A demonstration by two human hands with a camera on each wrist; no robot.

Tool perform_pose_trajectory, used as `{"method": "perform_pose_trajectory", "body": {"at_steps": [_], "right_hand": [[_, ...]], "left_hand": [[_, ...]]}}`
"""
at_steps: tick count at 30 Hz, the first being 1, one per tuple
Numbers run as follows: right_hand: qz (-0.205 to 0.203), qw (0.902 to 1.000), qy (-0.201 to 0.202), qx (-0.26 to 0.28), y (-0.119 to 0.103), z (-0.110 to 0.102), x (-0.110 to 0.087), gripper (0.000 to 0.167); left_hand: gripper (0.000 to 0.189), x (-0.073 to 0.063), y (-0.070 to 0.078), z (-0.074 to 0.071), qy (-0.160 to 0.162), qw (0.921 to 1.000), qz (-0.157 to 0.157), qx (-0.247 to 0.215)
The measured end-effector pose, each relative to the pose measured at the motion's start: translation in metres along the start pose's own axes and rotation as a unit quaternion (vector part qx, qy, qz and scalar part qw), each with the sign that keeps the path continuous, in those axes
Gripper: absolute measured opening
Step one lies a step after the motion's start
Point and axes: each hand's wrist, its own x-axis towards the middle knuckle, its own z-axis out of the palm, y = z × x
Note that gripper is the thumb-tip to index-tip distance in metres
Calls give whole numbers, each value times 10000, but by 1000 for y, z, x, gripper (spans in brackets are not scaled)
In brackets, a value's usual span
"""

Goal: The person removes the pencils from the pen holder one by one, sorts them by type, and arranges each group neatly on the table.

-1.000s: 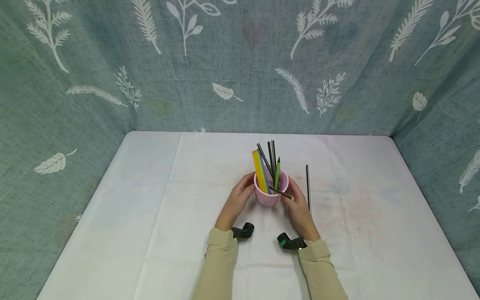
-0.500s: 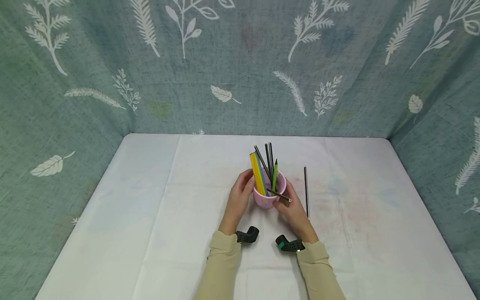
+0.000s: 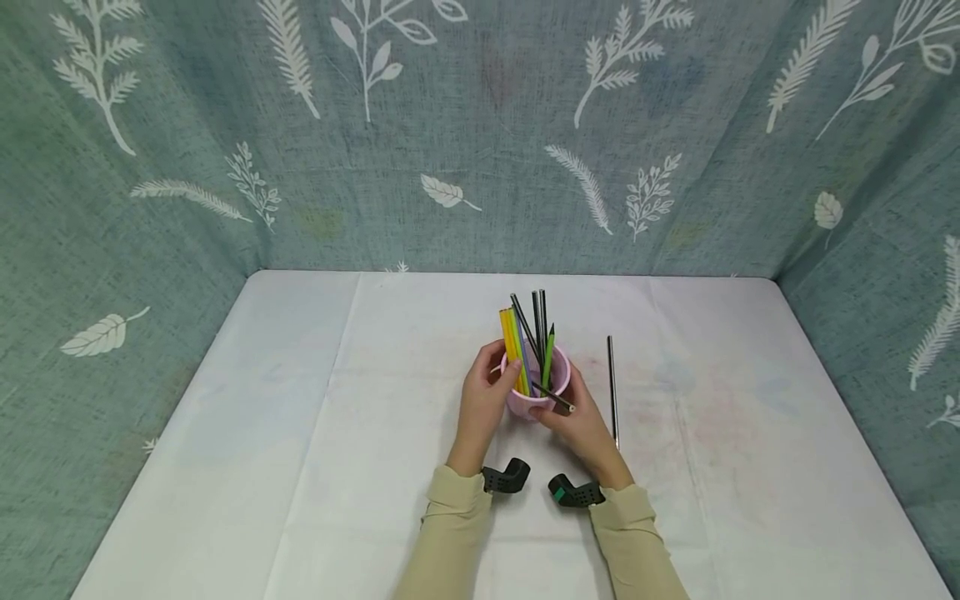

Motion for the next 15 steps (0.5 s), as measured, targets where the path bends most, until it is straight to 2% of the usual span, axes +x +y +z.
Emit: {"method": "perform_pose_trajectory", "body": {"at_steps": [7, 10, 14, 15], "right_hand": [[57, 9999, -77, -50, 6, -1, 1, 84], [59, 9998, -81, -197, 0, 0, -1, 84], [-13, 9996, -85, -258, -1, 1, -1, 84], [-34, 9996, -82, -253, -1, 1, 0, 84]], "left_hand": [[24, -2, 8, 3, 264, 9995, -36, 157], [23, -4, 9, 2, 341, 9990, -54, 295], [23, -4, 9, 1, 477, 9979, 77, 423], [23, -2, 5, 0, 527, 9974, 114, 478]]}}
